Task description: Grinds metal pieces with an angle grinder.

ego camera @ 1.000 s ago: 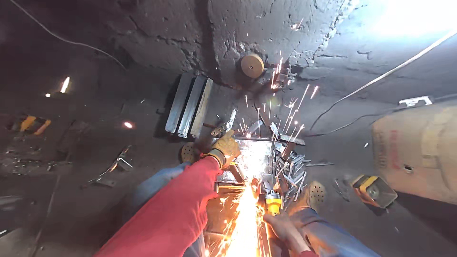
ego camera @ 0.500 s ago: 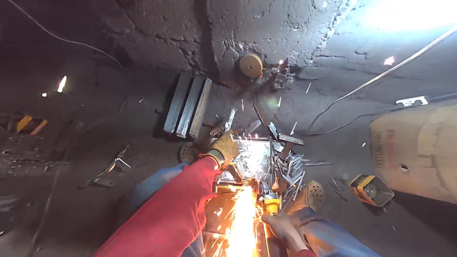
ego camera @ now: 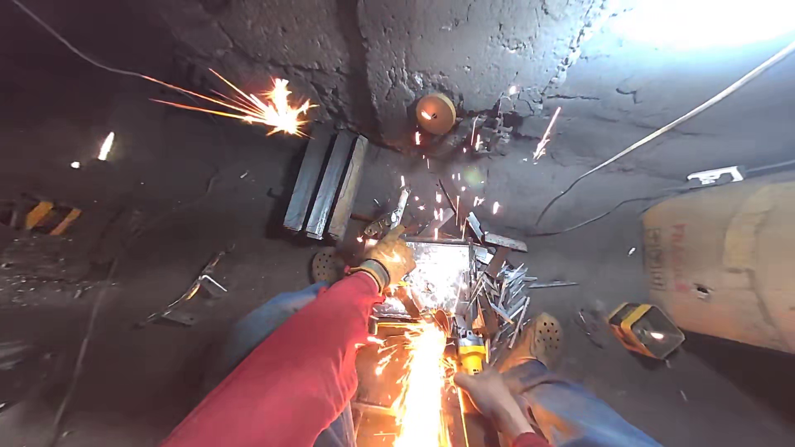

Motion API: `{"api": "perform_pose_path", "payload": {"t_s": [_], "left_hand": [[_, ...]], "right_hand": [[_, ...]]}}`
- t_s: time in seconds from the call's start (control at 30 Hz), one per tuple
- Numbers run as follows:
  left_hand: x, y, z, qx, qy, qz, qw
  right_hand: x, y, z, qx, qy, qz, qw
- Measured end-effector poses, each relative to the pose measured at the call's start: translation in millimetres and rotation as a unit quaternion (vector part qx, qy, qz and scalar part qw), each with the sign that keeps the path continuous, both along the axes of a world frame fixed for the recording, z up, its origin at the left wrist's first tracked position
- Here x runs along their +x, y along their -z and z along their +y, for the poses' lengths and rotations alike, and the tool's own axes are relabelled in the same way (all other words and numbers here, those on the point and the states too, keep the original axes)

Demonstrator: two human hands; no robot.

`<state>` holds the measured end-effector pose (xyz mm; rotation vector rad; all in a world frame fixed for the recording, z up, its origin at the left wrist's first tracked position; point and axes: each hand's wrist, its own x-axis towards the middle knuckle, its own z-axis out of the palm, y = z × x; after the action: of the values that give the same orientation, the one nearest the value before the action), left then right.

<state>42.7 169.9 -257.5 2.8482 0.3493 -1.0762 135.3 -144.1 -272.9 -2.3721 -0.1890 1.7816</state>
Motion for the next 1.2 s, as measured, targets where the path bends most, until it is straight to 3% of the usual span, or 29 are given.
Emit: {"api": "perform_pose_path", "payload": {"t_s": [0.37,0.57,0.67,0.97,1.2], "left_hand": [[0,5,1,0.014,0.024,0.003,1.000],[1,-1,2,-0.024,-0.004,-0.006,1.000],[1,0,2,-0.001,0.024,-0.014,1.000],[-14,-15,-14,0.042,0.006,-0.061,0.997],[-11,-60,-51,0.068,-0.003,-0.100,0.993]], "right_hand": [[0,6,-1,-0.007,-0.002,0.000,1.000],[2,4,0,-0.031,-0.071,-0.023,0.997],[6,7,-4,-0.009,-0.059,-0.008,0.998],[25,-9,-26,0.122,0.122,-0.019,0.985],[45,-28,-33,0.209,0.238,-0.076,0.946]]}}
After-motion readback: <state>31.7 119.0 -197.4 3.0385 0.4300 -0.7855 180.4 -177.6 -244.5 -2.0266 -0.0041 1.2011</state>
